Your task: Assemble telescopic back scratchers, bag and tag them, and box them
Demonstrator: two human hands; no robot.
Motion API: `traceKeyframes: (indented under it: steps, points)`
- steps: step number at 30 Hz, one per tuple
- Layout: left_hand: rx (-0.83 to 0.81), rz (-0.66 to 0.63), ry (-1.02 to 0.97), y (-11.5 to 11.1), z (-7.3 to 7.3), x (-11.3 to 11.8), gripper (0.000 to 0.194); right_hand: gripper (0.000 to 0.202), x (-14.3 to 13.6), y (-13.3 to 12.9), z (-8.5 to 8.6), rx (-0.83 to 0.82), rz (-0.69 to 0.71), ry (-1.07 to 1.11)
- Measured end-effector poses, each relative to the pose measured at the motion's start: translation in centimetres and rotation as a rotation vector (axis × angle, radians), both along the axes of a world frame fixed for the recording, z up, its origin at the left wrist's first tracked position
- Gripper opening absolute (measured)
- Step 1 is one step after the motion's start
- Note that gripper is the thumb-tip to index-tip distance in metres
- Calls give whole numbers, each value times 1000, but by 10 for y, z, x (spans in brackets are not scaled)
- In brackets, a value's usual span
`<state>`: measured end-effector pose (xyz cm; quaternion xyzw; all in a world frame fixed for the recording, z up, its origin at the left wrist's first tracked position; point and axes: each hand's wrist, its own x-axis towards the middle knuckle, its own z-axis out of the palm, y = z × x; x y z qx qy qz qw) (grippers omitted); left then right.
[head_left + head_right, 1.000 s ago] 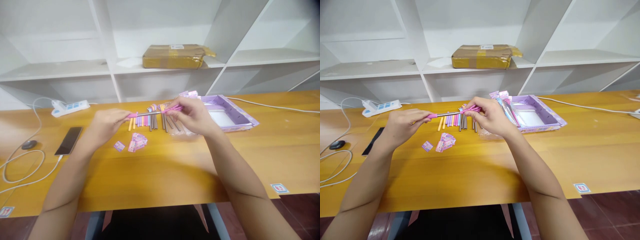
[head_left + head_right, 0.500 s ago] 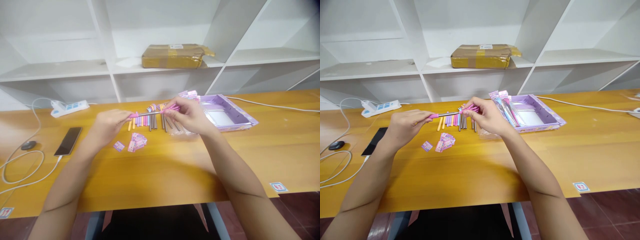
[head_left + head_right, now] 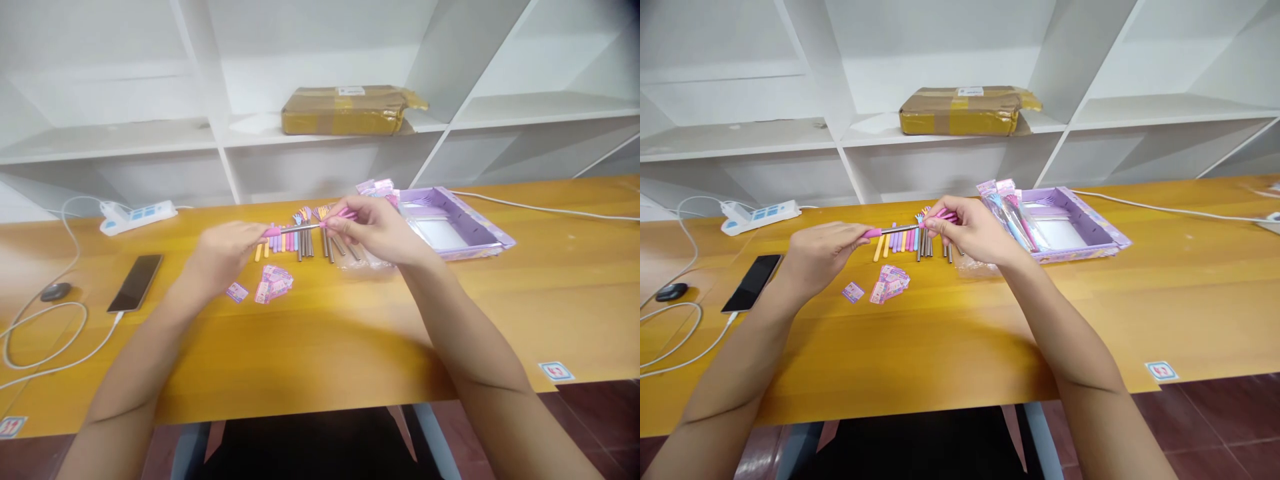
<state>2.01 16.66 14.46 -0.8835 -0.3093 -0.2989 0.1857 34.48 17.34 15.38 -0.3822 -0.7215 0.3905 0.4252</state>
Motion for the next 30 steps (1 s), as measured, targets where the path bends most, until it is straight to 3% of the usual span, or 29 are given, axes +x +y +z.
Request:
traceKeyframes:
  steps: [12, 23, 30]
  points:
    - [132, 6, 12, -3, -4, 4, 26, 47, -3, 1, 0, -86, -11, 56]
    - [150, -8, -17, -2, -12, 5, 36, 47, -2, 3, -4, -129, -9, 99]
    - [187, 3, 20, -8, -3, 5, 41, 54, -8, 10, -11, -255, 90, 189]
